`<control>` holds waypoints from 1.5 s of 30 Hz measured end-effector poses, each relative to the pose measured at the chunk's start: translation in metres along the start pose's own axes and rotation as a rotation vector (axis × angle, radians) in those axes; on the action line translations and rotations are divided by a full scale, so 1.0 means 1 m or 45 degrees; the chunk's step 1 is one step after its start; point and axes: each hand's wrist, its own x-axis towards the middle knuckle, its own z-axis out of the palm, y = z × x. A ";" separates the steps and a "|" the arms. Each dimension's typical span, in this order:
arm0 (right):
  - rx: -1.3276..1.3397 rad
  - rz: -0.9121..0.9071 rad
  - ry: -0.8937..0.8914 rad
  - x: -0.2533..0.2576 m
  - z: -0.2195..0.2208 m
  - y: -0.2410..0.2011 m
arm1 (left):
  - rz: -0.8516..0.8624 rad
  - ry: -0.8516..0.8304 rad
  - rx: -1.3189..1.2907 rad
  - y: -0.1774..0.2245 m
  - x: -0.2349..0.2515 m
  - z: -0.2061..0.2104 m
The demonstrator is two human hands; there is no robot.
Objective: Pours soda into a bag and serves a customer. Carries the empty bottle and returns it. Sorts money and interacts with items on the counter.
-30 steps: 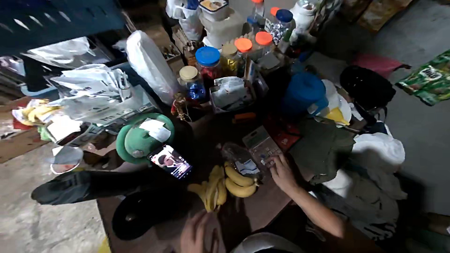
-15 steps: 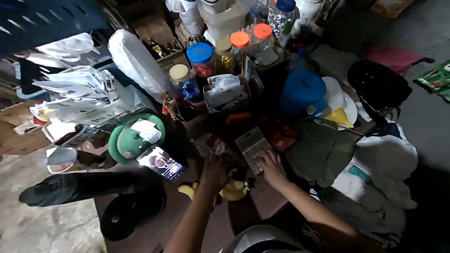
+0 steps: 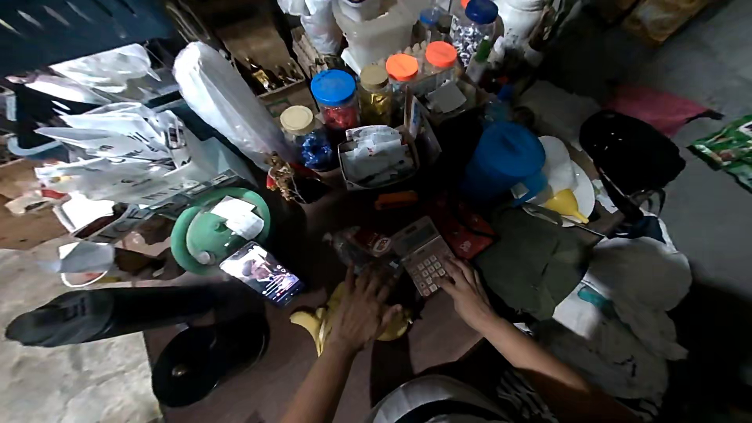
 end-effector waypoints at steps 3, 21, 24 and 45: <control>-0.043 0.006 -0.071 0.001 0.003 -0.003 | -0.013 0.009 -0.018 0.001 -0.002 0.003; 0.276 0.409 0.085 -0.001 -0.006 0.010 | 0.062 0.230 -0.068 0.021 -0.015 -0.008; 0.349 0.428 0.105 -0.003 0.000 0.004 | 0.010 0.281 -0.080 0.022 -0.024 -0.010; 0.169 0.115 0.300 -0.020 0.011 -0.026 | -0.091 0.420 -0.088 0.039 -0.037 -0.040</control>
